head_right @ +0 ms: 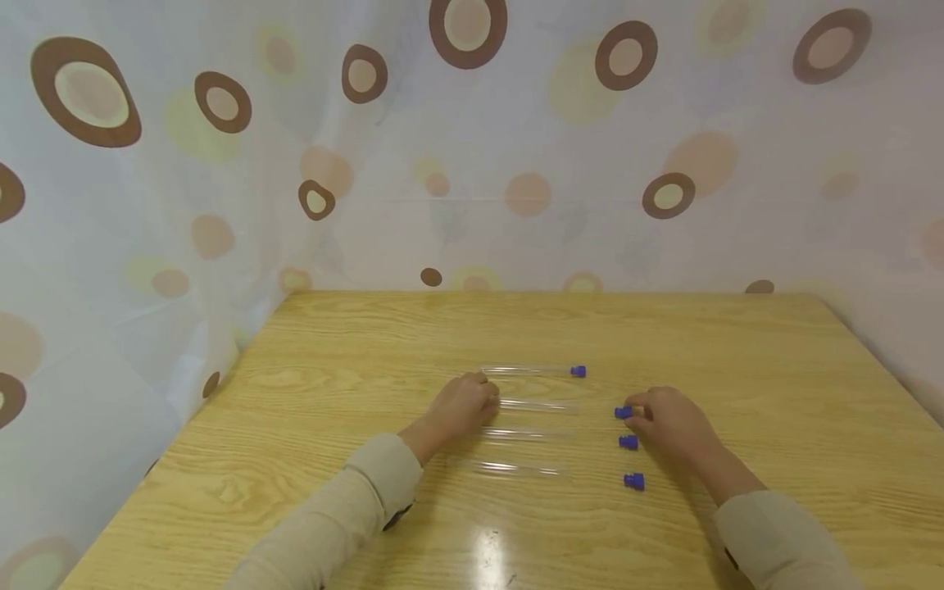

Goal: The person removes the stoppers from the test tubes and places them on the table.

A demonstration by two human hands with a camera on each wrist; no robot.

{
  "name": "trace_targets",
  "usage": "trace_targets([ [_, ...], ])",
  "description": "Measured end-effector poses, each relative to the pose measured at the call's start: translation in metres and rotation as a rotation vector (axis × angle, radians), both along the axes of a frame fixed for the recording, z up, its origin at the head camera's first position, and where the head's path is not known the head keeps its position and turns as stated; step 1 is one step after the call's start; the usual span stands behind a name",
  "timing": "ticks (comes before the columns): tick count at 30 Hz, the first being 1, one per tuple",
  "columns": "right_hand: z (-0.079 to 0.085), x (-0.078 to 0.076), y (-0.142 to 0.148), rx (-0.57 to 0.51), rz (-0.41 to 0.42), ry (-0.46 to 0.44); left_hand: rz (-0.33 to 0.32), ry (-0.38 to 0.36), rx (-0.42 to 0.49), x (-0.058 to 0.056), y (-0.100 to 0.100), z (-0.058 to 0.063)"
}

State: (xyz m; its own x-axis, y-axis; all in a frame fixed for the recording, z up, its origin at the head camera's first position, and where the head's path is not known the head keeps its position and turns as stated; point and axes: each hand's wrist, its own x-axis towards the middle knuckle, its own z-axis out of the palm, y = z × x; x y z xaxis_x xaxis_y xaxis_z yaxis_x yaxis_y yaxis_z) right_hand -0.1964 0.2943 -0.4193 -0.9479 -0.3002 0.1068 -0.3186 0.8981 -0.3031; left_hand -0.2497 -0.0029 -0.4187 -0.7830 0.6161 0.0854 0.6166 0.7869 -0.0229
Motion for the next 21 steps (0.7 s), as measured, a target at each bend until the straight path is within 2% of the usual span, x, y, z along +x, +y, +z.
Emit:
trace_targets([
  [10, 0.0040, 0.0013, 0.0010, -0.043, -0.032, -0.045, -0.015, 0.052, 0.002, -0.0003, -0.0012, 0.0014],
  [21, 0.0017, -0.0011, 0.0009, -0.058, -0.027, -0.031, 0.001, 0.071, -0.021, -0.0001, -0.0068, 0.0045],
])
